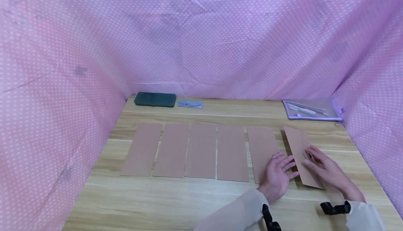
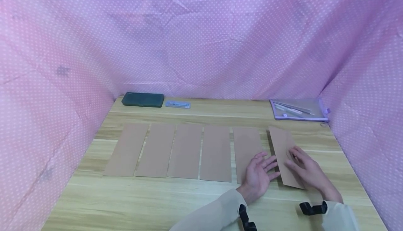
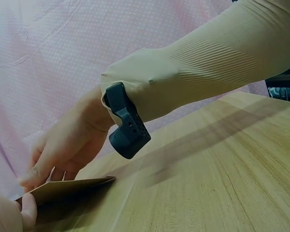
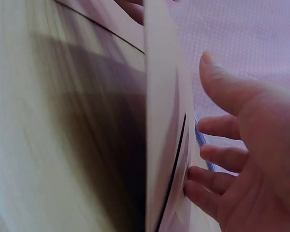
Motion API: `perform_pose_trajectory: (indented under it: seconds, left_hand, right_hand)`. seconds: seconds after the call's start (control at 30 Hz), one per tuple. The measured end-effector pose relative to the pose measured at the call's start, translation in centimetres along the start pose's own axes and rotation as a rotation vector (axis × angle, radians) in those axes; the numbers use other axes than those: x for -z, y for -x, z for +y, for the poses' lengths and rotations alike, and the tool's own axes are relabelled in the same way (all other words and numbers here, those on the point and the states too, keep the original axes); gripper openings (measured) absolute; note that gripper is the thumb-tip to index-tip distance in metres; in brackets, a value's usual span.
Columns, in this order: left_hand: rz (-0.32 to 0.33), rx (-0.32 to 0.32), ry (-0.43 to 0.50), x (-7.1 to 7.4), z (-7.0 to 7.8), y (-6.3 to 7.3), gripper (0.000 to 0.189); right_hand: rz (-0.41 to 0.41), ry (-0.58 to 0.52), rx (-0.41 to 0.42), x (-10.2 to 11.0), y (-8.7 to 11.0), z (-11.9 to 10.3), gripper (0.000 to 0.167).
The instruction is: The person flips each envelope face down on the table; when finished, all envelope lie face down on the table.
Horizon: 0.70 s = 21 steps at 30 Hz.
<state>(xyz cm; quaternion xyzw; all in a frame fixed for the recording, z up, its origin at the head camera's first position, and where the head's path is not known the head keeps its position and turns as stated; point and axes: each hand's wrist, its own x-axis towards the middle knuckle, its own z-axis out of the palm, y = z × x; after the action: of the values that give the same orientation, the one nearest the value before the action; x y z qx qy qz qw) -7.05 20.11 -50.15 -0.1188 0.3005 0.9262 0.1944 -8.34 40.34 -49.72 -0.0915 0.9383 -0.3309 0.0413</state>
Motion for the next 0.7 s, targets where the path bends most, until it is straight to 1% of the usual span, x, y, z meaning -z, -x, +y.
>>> perform_pose_trajectory:
  seconds: [0.1,0.17,0.27,0.37,0.6,0.7]
  left_hand:
    - [-0.017,0.002,0.003,-0.2,0.2,0.1,0.044]
    - [-0.029,0.004,0.004,-0.3,0.4,0.3,0.045]
    - [-0.050,-0.001,0.001,-0.7,0.6,0.5,0.044]
    - [-0.076,-0.011,-0.001,-1.1,0.9,0.8,0.041]
    - [-0.132,-0.033,-0.001,-1.7,1.2,1.3,0.038]
    - [-0.155,-0.033,-0.007,-1.9,1.4,1.4,0.037]
  right_hand:
    - [0.013,-0.014,0.007,0.1,-0.2,-0.3,0.061]
    - [0.008,-0.018,0.001,0.2,-0.4,-0.6,0.062]
    - [-0.030,-0.036,-0.021,0.4,-0.4,-1.2,0.066]
    - [-0.076,-0.095,-0.020,0.6,-0.4,-1.5,0.068]
    - [-0.082,-0.289,0.122,0.6,-0.1,-1.5,0.065]
    - [-0.105,-0.342,0.135,0.7,0.0,-1.7,0.065]
